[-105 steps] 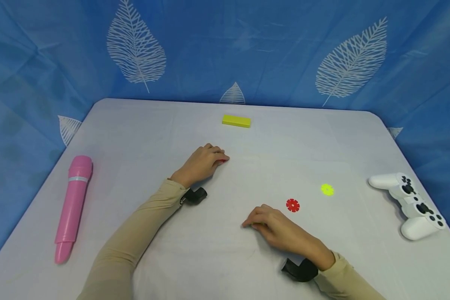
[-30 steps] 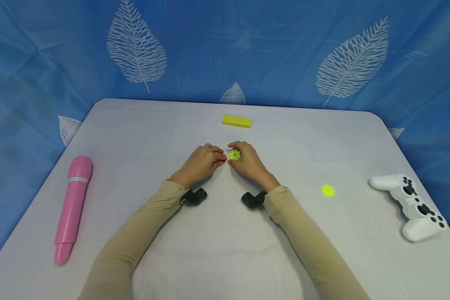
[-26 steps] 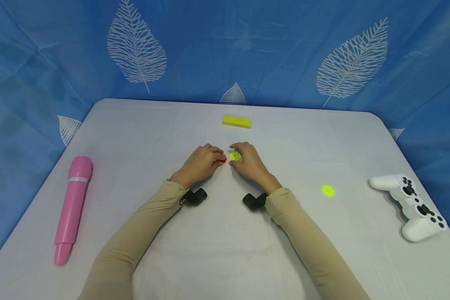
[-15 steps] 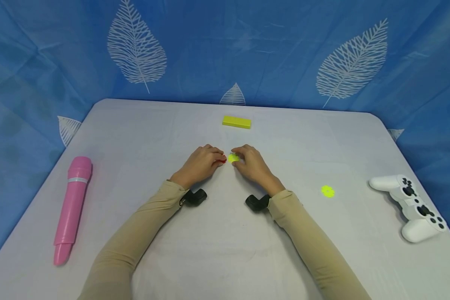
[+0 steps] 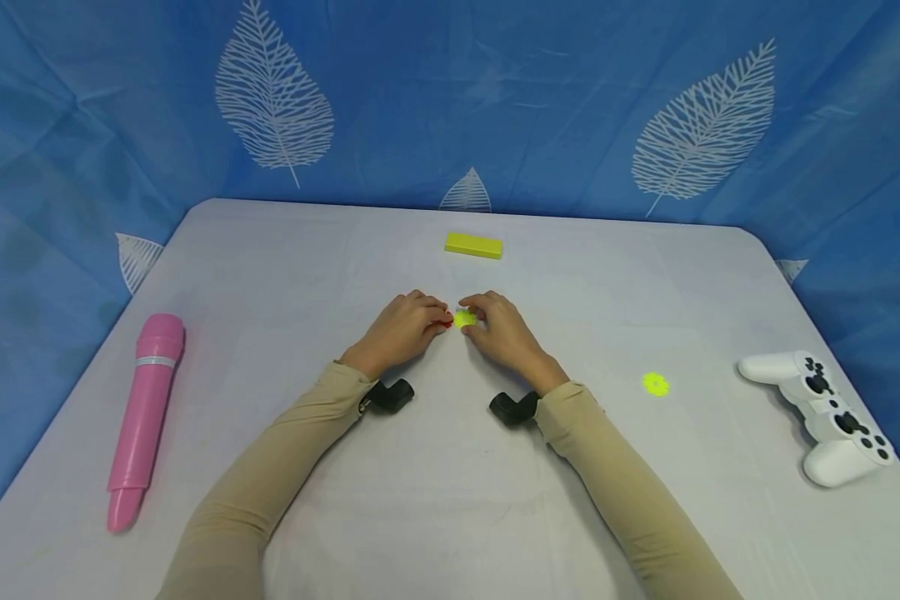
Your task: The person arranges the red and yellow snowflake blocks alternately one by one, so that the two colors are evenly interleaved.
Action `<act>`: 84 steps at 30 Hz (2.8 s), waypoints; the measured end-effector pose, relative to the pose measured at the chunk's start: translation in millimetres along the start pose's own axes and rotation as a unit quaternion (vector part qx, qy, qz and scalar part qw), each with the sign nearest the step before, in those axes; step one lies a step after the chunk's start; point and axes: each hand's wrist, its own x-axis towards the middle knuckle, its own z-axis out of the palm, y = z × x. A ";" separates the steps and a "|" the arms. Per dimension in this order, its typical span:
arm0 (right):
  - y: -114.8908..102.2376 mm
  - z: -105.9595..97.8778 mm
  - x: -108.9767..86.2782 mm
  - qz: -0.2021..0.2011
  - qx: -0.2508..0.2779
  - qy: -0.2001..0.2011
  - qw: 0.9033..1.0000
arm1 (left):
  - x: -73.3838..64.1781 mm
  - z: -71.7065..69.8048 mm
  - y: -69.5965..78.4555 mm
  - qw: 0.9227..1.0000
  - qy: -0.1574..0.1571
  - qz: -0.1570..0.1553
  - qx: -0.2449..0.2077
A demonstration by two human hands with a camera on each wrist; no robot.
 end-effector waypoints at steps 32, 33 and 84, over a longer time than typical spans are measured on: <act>28.5 -60.6 -104.7 -0.015 -0.028 -0.136 0.990 | 19.5 4.2 23.3 0.999 -0.025 0.029 -0.011; 30.3 -62.4 -109.2 -0.015 -0.028 -0.133 0.991 | 20.3 4.8 24.0 0.999 -0.028 0.032 -0.010; 55.0 -63.7 -166.6 0.065 -0.051 0.000 0.997 | 20.7 6.0 28.8 0.998 -0.053 0.015 0.003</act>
